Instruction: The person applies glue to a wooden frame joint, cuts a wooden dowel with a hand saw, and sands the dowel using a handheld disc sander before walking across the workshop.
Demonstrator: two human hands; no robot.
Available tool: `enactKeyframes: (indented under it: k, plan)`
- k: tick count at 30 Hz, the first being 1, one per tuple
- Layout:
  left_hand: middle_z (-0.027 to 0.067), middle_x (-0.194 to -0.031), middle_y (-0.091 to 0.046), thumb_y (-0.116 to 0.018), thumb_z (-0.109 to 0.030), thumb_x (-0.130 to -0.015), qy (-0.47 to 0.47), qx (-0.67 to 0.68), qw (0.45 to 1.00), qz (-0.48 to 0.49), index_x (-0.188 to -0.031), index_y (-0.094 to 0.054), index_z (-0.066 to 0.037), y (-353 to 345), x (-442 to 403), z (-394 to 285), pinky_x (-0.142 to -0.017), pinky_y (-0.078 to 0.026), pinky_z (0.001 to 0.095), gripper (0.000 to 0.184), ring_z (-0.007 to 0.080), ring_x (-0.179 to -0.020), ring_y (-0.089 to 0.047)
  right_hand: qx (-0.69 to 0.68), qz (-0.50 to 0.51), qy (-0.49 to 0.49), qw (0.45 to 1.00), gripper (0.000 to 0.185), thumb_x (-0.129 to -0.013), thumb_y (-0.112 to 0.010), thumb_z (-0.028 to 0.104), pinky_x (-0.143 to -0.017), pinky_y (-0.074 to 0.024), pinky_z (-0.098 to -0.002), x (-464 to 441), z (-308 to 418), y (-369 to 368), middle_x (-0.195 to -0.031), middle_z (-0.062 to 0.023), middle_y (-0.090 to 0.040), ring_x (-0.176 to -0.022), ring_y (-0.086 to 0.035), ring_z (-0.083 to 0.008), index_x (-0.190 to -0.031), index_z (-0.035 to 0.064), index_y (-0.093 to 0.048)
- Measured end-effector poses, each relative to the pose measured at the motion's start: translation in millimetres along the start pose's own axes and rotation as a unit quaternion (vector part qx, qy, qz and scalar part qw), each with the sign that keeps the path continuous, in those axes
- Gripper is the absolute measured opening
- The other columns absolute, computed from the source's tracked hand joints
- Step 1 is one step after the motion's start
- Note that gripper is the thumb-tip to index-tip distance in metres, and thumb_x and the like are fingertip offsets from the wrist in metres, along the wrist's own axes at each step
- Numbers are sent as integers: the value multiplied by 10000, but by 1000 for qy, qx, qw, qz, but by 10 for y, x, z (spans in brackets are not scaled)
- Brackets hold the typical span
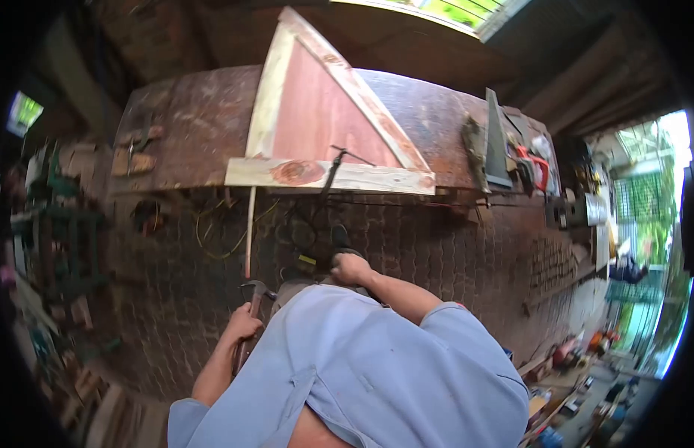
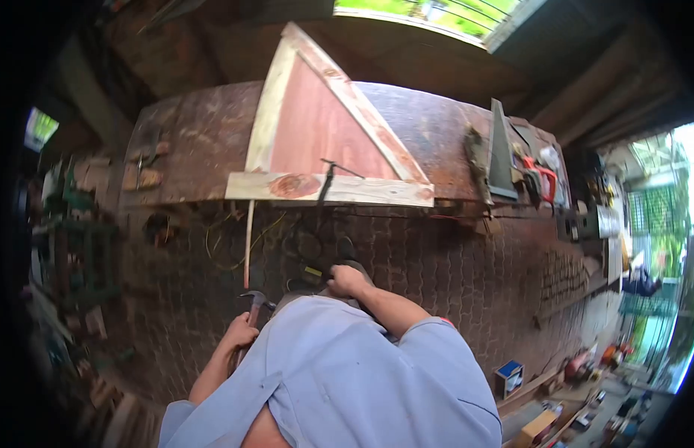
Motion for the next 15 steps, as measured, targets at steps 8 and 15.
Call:
enactKeyframes:
  k: [8,15]
  plan:
    - [258,-984,-712,-763,-244,-805,-158,-148,968,126,-1097,-652,-43,20,-414,-1760,-817,-530,489,371,447,-966,-692,-261,-218,-307,889,349,-813,-727,352,-975,-574,-433,770,-1940,-537,-1104,-175,-774,-1076,-732,-366,-1037,103,-822]
    - [68,-728,-584,-699,-82,-763,-239,-6,957,167,-906,-561,-7,-562,-792,-3697,-560,-492,354,213,160,-615,-599,-377,-161,-420,810,377,-850,-742,380,-988,-563,-411,1043,-3164,-736,-1189,-138,-773,-1146,-724,-309,-1087,97,-816]
Point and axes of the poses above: each hand's wrist, its own x-axis away from the middle knuckle, its own y-axis out of the back of the hand, z = x × y, the point moved 2 cm from there along -x, towards the middle knuckle
